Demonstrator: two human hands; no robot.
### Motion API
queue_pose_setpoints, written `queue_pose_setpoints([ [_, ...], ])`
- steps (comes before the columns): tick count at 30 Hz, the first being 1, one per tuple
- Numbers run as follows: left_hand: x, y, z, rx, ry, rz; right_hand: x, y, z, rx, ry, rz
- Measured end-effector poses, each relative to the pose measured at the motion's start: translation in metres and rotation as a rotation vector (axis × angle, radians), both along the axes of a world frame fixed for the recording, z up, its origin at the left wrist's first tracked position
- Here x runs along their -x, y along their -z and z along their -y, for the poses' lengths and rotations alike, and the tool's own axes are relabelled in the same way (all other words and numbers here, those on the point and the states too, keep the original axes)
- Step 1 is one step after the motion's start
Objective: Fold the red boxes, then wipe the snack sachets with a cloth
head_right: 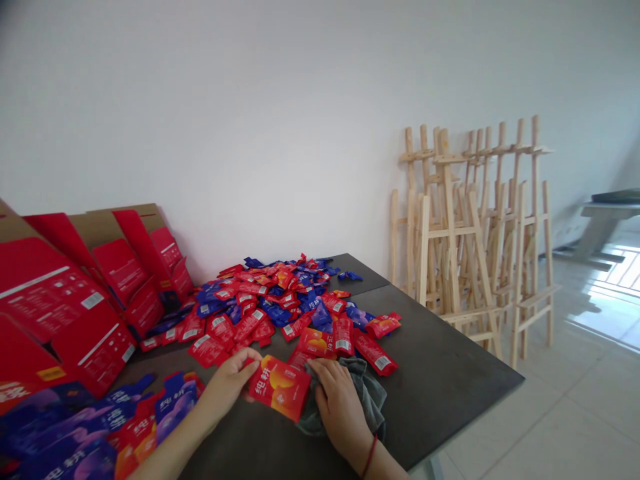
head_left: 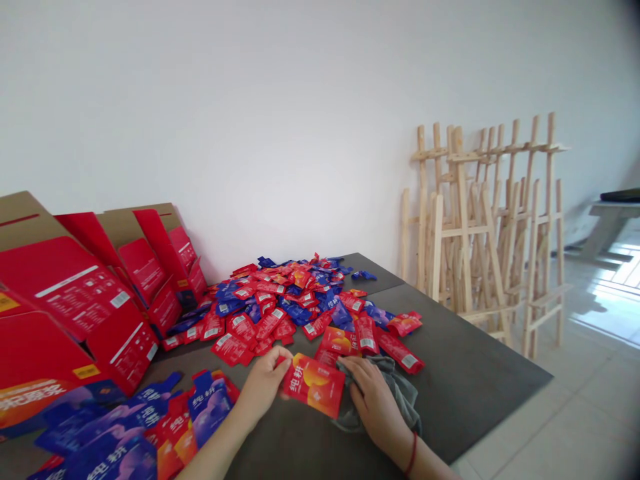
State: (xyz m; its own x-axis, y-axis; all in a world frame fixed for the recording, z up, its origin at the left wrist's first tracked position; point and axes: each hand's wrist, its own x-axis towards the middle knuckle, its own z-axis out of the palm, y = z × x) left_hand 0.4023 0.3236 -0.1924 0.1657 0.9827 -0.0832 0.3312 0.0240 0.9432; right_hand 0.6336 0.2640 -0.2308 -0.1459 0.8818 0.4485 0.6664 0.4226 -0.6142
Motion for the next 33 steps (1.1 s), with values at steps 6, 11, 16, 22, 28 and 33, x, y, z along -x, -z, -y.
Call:
queue_pose_setpoints([
  [6,-0.018,0.038,0.002,0.002,-0.008,-0.131,-0.001,-0.008,0.000,-0.084,0.003,-0.042],
  [11,-0.007,0.040,-0.005,-0.068,-0.016,-0.160,0.000,-0.024,-0.005,-0.044,0.115,-0.045],
  [16,-0.012,0.037,-0.001,-0.122,0.033,-0.150,0.043,-0.026,0.004,-0.005,-0.211,0.229],
  [22,-0.012,0.042,0.005,0.015,0.014,-0.095,0.056,-0.010,0.000,0.060,-0.119,0.373],
  [28,-0.005,0.032,0.004,-0.040,-0.036,-0.072,0.008,-0.005,-0.015,0.104,0.017,0.347],
  [33,-0.001,0.013,0.016,-0.323,0.153,-0.197,-0.016,-0.015,-0.029,0.102,0.132,0.273],
])
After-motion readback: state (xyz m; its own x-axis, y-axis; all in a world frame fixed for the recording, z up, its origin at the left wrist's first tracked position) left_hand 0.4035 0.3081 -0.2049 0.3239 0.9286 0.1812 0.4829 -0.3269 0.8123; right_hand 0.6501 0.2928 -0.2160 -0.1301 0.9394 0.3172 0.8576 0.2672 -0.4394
